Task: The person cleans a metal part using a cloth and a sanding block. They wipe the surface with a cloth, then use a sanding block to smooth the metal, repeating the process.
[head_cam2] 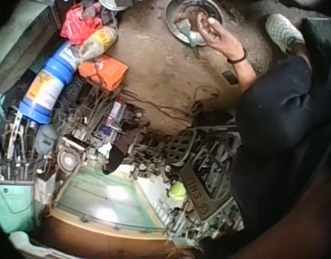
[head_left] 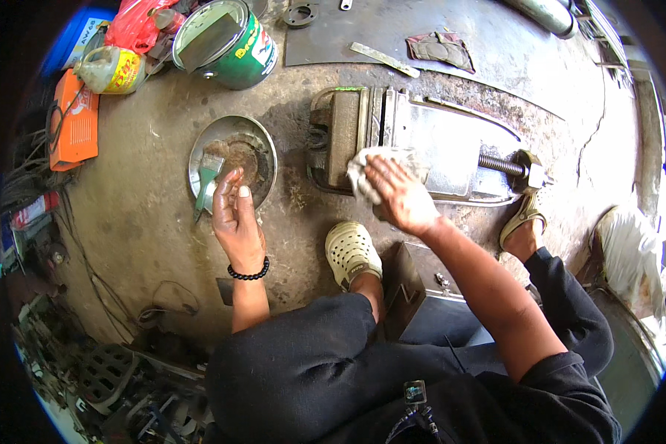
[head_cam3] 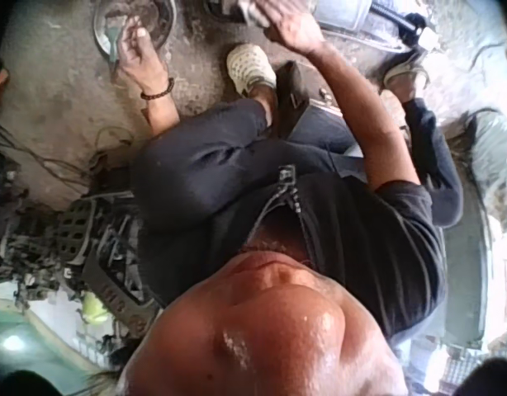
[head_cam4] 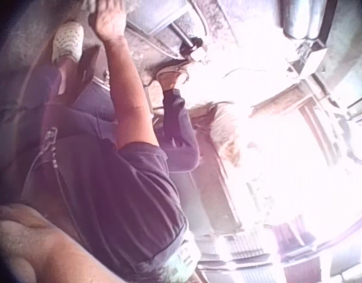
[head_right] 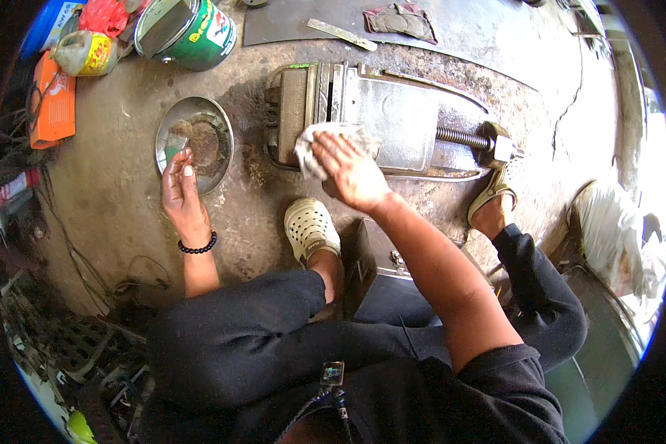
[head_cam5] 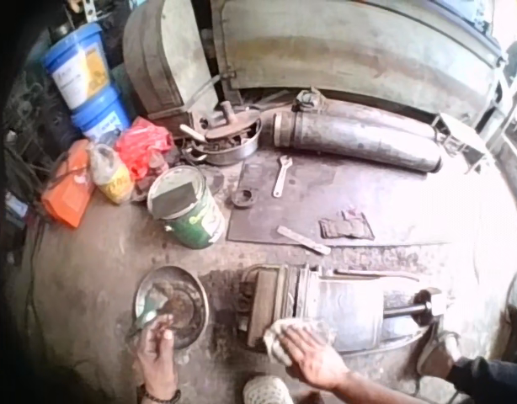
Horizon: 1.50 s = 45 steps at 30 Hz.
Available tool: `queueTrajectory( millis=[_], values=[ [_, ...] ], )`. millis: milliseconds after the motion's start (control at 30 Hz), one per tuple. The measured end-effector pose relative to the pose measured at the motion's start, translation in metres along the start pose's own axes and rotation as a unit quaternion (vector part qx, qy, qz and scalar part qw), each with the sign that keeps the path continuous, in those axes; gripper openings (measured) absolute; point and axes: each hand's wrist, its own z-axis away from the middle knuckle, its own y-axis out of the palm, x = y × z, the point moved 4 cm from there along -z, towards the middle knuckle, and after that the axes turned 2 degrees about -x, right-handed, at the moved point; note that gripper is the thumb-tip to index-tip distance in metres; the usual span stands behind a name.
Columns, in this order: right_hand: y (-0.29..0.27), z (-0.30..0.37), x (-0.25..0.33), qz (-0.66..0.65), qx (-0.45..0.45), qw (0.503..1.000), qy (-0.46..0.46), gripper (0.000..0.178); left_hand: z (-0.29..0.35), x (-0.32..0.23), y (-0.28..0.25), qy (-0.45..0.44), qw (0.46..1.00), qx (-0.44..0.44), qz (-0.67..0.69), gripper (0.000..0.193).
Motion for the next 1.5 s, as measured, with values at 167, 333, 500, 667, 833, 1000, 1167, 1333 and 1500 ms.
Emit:
queueTrajectory(
  millis=[167,333,500,667,833,1000,1167,1333,1500],
  values=[
    [-0.032,-0.094,-0.067,0.035,-0.158,0.981,0.109,0.062,0.004,0.007,-0.010,-0.046,0.999,-0.025,-0.011,0.032],
    [-0.009,-0.059,-0.042,0.068,-0.107,0.990,0.060,0.058,-0.006,0.005,-0.010,-0.053,0.997,-0.038,-0.031,0.031],
    [0.021,0.054,0.047,-0.039,0.046,0.996,0.067,0.058,-0.013,0.003,0.004,0.004,0.999,-0.009,0.040,0.031],
    [-0.028,0.059,0.045,-0.232,-0.053,0.956,0.169,0.069,-0.003,0.002,0.003,0.024,1.000,-0.001,0.018,0.031],
    [-0.080,-0.056,-0.041,-0.089,-0.288,0.953,0.024,0.048,-0.004,0.003,-0.006,-0.040,0.998,-0.051,-0.011,0.030],
    [-0.021,-0.074,-0.038,0.059,-0.177,0.979,0.086,0.060,-0.008,0.000,0.001,-0.001,0.999,-0.035,0.026,0.029],
    [0.027,0.038,0.044,0.002,0.059,0.996,0.067,0.057,-0.014,0.002,0.008,0.004,1.000,-0.010,0.030,0.030],
    [-0.024,0.050,0.057,-0.175,-0.105,0.974,0.102,0.058,-0.009,0.001,0.010,0.050,0.998,0.012,0.043,0.030],
    [-0.080,-0.056,-0.010,-0.132,-0.233,0.960,0.078,0.054,-0.006,0.000,0.005,0.009,0.999,-0.008,0.036,0.031]
  ],
)
